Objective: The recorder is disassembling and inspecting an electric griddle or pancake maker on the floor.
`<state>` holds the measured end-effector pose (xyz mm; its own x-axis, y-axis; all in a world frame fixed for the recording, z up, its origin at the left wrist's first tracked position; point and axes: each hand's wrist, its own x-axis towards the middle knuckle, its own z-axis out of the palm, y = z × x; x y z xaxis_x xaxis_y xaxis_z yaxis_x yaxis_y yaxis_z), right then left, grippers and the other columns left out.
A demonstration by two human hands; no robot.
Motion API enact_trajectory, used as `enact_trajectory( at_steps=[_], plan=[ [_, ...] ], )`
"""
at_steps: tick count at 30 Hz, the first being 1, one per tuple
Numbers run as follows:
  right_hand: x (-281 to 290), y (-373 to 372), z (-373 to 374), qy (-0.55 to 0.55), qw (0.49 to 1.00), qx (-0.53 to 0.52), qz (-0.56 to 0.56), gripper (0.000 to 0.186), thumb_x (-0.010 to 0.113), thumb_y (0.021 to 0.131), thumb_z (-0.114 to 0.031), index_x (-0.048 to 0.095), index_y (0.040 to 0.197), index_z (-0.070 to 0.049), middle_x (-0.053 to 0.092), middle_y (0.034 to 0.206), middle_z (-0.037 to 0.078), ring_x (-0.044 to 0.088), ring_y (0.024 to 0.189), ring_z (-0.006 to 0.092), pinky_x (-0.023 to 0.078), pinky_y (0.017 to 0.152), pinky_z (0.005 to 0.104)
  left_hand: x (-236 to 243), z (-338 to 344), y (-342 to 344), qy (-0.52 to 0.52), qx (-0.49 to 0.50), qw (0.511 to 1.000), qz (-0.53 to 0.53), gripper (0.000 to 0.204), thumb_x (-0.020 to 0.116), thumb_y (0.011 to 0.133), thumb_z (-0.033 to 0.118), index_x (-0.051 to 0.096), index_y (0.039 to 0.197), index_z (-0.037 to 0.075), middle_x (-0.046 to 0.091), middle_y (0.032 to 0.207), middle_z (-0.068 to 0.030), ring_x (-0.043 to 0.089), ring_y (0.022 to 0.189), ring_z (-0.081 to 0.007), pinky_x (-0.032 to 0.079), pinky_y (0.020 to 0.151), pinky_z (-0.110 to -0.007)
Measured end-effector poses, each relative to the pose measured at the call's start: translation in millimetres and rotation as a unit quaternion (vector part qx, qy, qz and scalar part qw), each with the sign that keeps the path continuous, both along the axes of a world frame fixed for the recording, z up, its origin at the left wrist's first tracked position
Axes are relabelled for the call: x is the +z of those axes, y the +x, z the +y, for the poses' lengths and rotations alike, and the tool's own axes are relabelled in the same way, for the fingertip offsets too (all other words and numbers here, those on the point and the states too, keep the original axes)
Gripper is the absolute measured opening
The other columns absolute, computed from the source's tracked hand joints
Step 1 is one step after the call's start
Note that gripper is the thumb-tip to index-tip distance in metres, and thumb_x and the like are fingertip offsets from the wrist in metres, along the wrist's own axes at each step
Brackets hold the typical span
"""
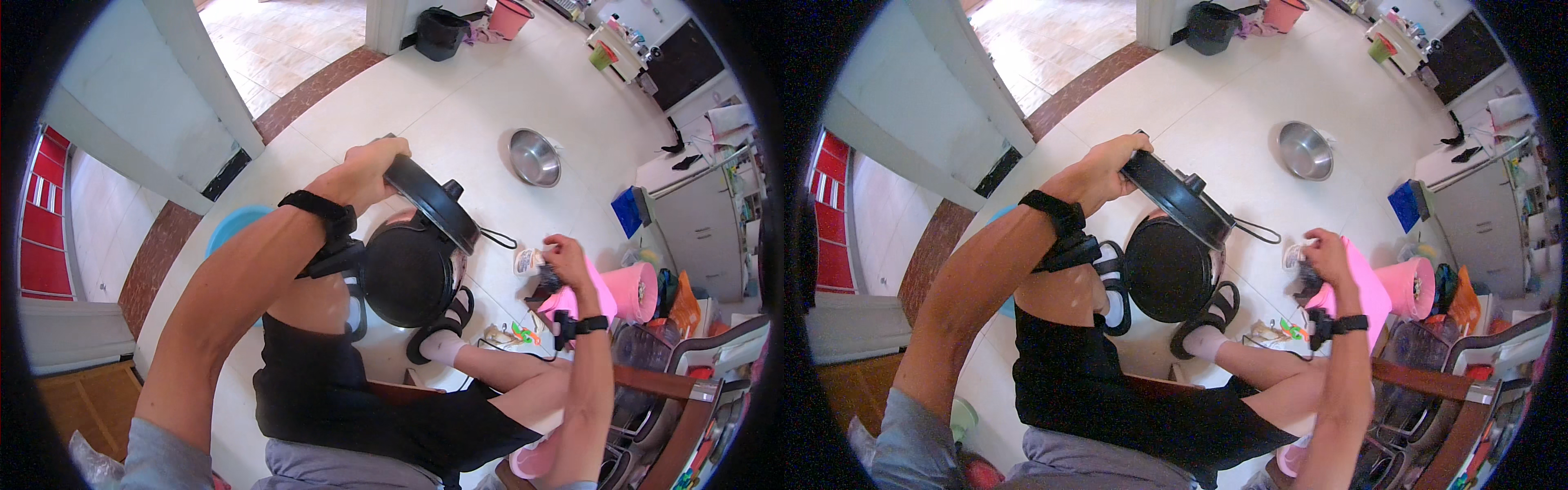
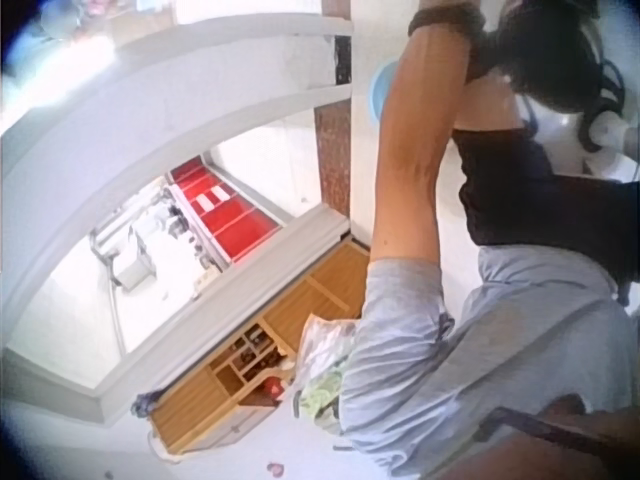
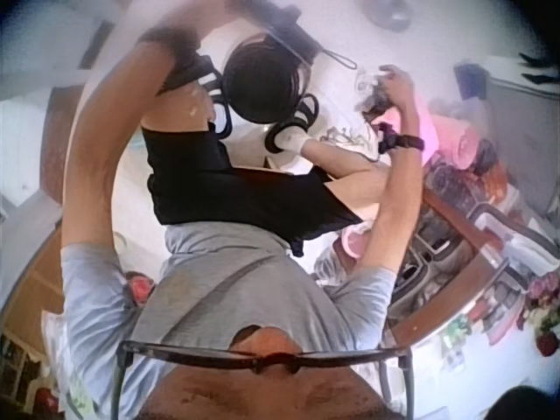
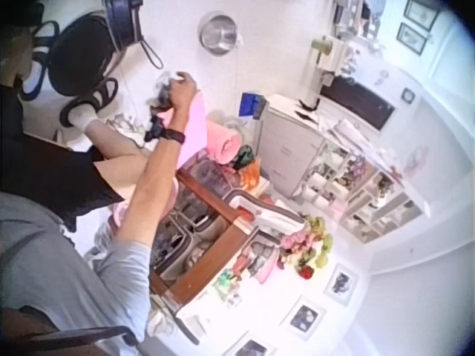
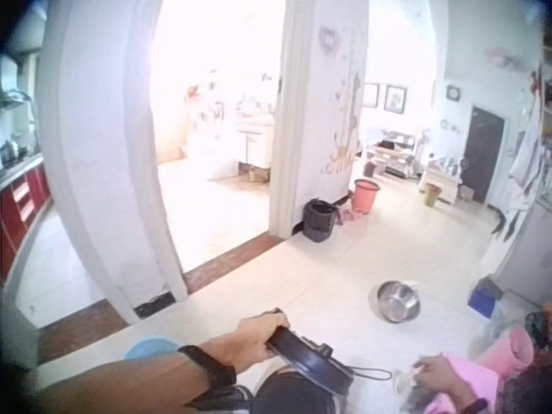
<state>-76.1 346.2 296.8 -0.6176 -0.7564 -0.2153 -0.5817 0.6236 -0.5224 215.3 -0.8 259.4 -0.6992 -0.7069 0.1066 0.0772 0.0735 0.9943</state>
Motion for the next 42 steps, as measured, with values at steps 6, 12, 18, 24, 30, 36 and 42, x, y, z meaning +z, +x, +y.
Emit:
enact_trajectory(
  at_steps=[6,12,18,24,30,36,42],
  plan=[
    [116,-34,79,0.032,0.993,-0.020,0.111,0.029,0.067,0.075,-0.005,0.068,0.103,0.002,0.063,0.070,0.006,0.059,0.063,0.0135,0.048,0.059,0.0288,61,8,0,0.331,0.037,0.941,-0.067,0.027,0.074,0.076,0.016,0.057,0.093,0.005,0.058,0.084,-0.0063,0.064,0.069,-0.0185,0.057,0.059,-0.032],
    [200,-50,160,-0.049,0.991,-0.097,0.072,0.031,0.066,0.084,-0.003,0.063,0.113,0.005,0.063,0.075,0.001,0.058,0.065,0.0090,0.046,0.059,0.0236,98,15,-2,0.443,0.119,0.879,-0.131,0.026,0.074,0.075,0.012,0.055,0.090,0.004,0.055,0.087,-0.0068,0.060,0.075,-0.0183,0.053,0.061,-0.034],
    [251,-16,196,-0.168,0.972,-0.158,-0.036,0.034,0.067,0.087,-0.006,0.061,0.120,0.001,0.064,0.079,0.001,0.057,0.067,0.0065,0.047,0.062,0.0220,86,1,8,0.451,0.125,0.873,-0.135,0.024,0.074,0.074,0.014,0.056,0.089,0.008,0.059,0.083,-0.0038,0.062,0.067,-0.0177,0.055,0.058,-0.031],
    [246,99,167,-0.277,0.925,-0.181,-0.184,0.040,0.069,0.090,-0.017,0.059,0.124,0.001,0.062,0.081,0.001,0.057,0.070,0.0064,0.044,0.062,0.0184,94,1,17,0.446,0.116,0.875,-0.146,0.027,0.073,0.077,0.014,0.053,0.093,0.005,0.058,0.087,-0.0063,0.062,0.069,-0.0192,0.058,0.062,-0.032],
    [162,178,110,-0.474,0.719,-0.235,-0.451,0.041,0.055,0.100,-0.031,0.057,0.125,0.001,0.061,0.093,0.004,0.048,0.057,0.0077,0.038,0.043,0.0249,90,-5,40,0.456,0.079,0.875,-0.146,0.025,0.073,0.075,0.015,0.055,0.091,0.008,0.060,0.090,-0.0049,0.063,0.077,-0.0177,0.058,0.068,-0.032],
    [73,184,61,-0.508,0.362,-0.198,-0.756,0.054,0.054,0.097,-0.048,0.058,0.130,-0.005,0.063,0.099,0.010,0.045,0.071,0.0182,0.038,0.057,0.0270,80,-11,73,0.480,0.039,0.864,-0.143,0.024,0.071,0.078,0.013,0.059,0.097,0.005,0.064,0.092,-0.0044,0.066,0.080,-0.0198,0.059,0.075,-0.031],
    [46,200,39,-0.532,0.328,-0.203,-0.754,0.059,0.058,0.094,-0.050,0.055,0.132,-0.005,0.062,0.105,0.015,0.055,0.099,0.0315,0.053,0.075,0.0371,95,5,99,0.460,0.030,0.879,-0.124,0.023,0.064,0.086,0.015,0.063,0.104,0.001,0.070,0.100,-0.0090,0.068,0.090,-0.0233,0.057,0.086,-0.038]
  ],
)
